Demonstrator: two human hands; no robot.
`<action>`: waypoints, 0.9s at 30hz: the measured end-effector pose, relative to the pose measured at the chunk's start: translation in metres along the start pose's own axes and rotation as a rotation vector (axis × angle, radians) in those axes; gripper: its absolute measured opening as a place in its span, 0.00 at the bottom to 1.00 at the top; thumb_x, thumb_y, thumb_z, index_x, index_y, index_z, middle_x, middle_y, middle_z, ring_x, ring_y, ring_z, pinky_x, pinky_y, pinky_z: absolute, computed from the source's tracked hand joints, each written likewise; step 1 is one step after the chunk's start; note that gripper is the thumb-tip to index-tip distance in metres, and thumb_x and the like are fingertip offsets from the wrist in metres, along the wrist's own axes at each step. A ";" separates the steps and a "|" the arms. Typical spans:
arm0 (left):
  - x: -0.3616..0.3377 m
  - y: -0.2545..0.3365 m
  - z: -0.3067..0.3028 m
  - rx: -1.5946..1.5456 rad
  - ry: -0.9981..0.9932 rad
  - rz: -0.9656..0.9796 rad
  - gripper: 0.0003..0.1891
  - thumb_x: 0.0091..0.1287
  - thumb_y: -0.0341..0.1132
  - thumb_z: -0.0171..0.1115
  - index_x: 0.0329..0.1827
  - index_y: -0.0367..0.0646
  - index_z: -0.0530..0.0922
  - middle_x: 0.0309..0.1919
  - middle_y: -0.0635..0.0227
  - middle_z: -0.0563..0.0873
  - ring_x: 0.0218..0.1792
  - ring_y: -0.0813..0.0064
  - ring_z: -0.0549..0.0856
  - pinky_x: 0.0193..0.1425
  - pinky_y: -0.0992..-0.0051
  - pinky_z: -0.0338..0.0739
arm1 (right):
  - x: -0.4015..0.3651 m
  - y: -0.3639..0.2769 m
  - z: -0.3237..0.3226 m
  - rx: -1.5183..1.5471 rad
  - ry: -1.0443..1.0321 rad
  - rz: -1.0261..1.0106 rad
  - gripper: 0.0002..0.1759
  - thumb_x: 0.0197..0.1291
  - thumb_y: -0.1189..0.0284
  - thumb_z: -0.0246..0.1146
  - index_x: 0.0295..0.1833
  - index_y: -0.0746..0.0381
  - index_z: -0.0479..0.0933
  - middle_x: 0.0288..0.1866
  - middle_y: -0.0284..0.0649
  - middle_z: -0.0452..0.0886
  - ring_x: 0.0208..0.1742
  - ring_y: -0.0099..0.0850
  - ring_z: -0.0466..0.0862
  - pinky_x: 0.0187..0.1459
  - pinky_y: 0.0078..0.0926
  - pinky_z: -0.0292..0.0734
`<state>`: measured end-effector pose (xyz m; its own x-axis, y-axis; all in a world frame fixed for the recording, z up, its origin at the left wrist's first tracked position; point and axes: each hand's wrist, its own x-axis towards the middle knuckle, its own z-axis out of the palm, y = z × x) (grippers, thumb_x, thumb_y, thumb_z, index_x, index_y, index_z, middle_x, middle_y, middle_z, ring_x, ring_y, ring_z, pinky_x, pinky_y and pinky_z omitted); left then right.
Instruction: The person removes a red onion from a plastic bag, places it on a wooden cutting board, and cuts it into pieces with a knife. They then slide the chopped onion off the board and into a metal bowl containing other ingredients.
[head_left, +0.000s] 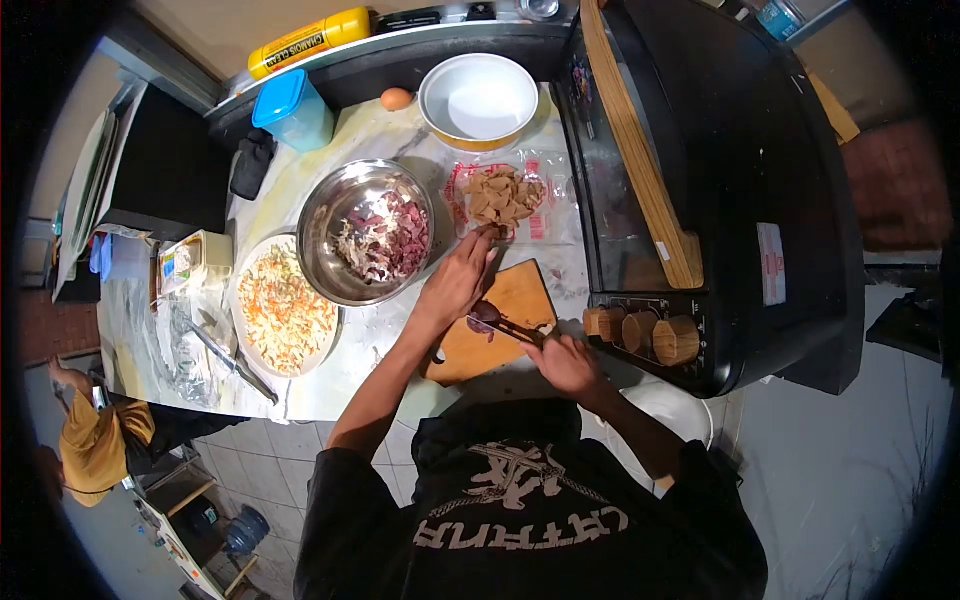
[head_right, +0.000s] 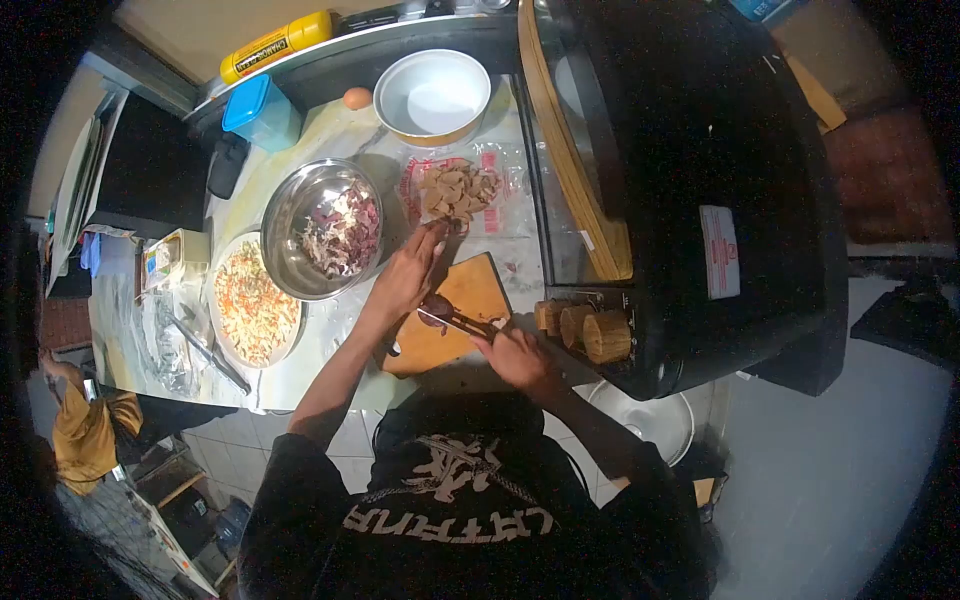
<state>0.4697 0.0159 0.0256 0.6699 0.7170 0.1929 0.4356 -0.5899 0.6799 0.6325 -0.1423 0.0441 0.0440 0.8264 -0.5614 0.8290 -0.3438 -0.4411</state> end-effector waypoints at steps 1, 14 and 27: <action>0.000 0.001 -0.001 -0.025 -0.026 -0.031 0.17 0.74 0.32 0.47 0.62 0.34 0.67 0.54 0.47 0.76 0.51 0.41 0.78 0.53 0.53 0.75 | -0.001 -0.001 -0.001 -0.023 -0.008 0.007 0.30 0.70 0.48 0.51 0.46 0.67 0.80 0.37 0.60 0.82 0.45 0.57 0.83 0.44 0.50 0.78; 0.002 0.000 0.002 -0.054 -0.009 -0.033 0.13 0.74 0.32 0.47 0.55 0.34 0.70 0.51 0.45 0.77 0.49 0.39 0.78 0.50 0.53 0.75 | -0.005 -0.007 -0.012 0.061 -0.127 0.089 0.33 0.71 0.46 0.47 0.48 0.69 0.79 0.45 0.64 0.80 0.50 0.60 0.80 0.50 0.52 0.76; -0.011 0.009 -0.003 -0.116 0.047 0.143 0.13 0.73 0.31 0.50 0.57 0.38 0.72 0.46 0.48 0.78 0.44 0.40 0.78 0.46 0.54 0.75 | -0.005 0.006 0.013 0.037 0.159 -0.099 0.32 0.70 0.50 0.53 0.35 0.74 0.79 0.24 0.59 0.79 0.31 0.56 0.84 0.32 0.47 0.76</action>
<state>0.4645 0.0038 0.0316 0.6897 0.6472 0.3247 0.2637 -0.6422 0.7197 0.6302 -0.1546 0.0356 0.0534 0.9160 -0.3977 0.8130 -0.2711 -0.5153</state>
